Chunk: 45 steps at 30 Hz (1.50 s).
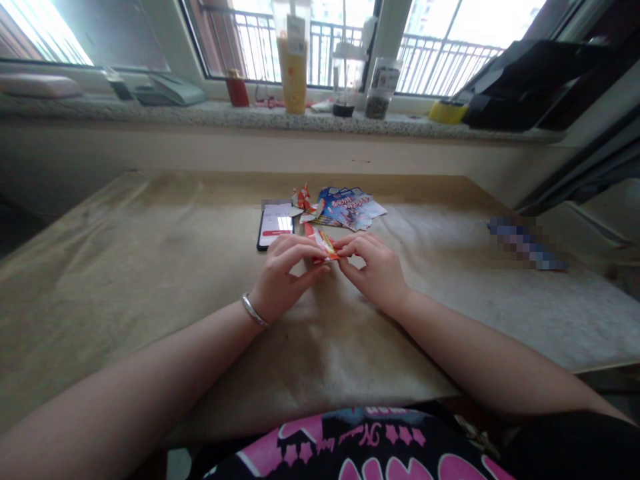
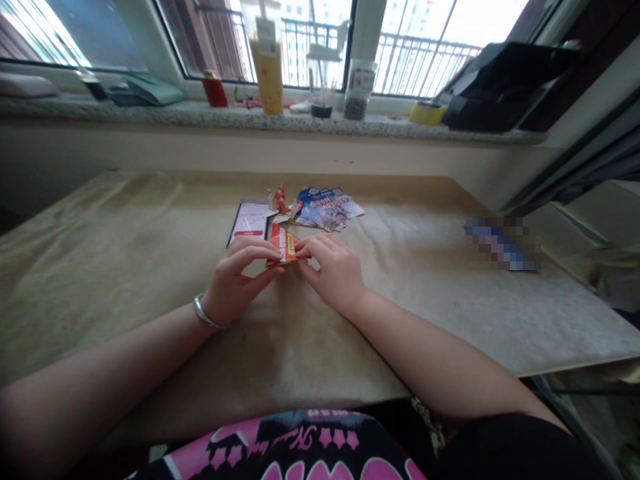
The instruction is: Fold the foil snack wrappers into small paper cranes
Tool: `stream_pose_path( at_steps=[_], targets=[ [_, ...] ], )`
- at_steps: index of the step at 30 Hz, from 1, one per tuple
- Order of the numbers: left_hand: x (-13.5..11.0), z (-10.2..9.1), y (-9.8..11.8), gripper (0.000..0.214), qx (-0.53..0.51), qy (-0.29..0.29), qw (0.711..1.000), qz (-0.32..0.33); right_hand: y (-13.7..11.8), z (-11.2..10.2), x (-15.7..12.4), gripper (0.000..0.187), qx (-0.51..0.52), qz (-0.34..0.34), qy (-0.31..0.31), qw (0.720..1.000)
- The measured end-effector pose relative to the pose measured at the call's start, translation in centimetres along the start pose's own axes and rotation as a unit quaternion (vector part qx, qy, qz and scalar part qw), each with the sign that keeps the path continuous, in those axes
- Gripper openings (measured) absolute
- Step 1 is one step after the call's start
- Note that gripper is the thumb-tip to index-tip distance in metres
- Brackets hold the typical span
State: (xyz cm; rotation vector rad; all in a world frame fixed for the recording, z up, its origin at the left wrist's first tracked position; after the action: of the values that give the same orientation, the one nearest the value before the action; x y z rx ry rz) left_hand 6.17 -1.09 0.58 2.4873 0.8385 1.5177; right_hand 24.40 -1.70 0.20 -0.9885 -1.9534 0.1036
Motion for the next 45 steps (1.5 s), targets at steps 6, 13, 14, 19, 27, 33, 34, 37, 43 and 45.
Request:
stream_pose_path(
  at_steps=[6,13,14,19,27,33,34,37,43,45],
  targets=[
    [0.0,0.1,-0.2,0.006,-0.005,0.009,1.0,-0.009,-0.1,-0.2,0.2,0.01,-0.001,-0.017,0.001,1.0],
    [-0.3,0.2,-0.7,0.003,-0.05,0.013,0.998,-0.034,0.1,-0.3,0.3,0.005,0.038,-0.042,0.026,0.998],
    [-0.3,0.2,-0.8,0.003,-0.055,0.014,0.998,-0.041,0.2,-0.2,0.3,0.004,0.044,-0.045,0.025,0.998],
    [-0.5,0.3,-1.4,0.004,-0.083,0.02,0.993,-0.076,0.7,-0.2,0.3,0.006,0.075,-0.063,0.02,0.995],
    [-0.5,0.4,-1.6,0.004,-0.12,0.024,0.989,-0.086,1.1,-0.3,0.2,0.005,0.082,-0.057,0.041,0.994],
    [-0.6,0.4,-1.7,0.007,-0.134,0.039,0.983,-0.118,1.5,-0.2,0.1,0.009,0.094,-0.029,0.036,0.995],
    [-0.7,0.5,-1.8,0.007,-0.138,0.039,0.982,-0.122,1.5,-0.2,0.1,0.009,0.095,-0.022,0.038,0.995],
    [-0.8,0.7,-2.0,0.008,-0.16,0.035,0.978,-0.132,1.4,-0.1,0.1,0.006,0.092,-0.009,0.038,0.995],
    [-0.9,0.7,-2.1,0.008,-0.174,0.027,0.974,-0.145,1.3,-0.2,0.1,0.007,0.095,0.001,0.035,0.995],
    [-0.9,0.7,-2.1,0.006,-0.172,0.028,0.975,-0.14,1.4,-0.1,0.0,0.007,0.098,0.007,0.033,0.995]
  ],
)
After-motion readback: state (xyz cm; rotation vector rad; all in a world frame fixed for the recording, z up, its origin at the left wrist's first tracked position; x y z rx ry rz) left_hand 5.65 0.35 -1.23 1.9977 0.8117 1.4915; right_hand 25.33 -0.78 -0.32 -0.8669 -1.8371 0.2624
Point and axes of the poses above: each hand's wrist, its own x-axis towards the middle knuckle, its own z-axis out of the palm, y = z × x, the point moved 2 cm from there along x, towards the middle knuckle, and after that the axes turned 1 degree about x, right-handed, at the moved point
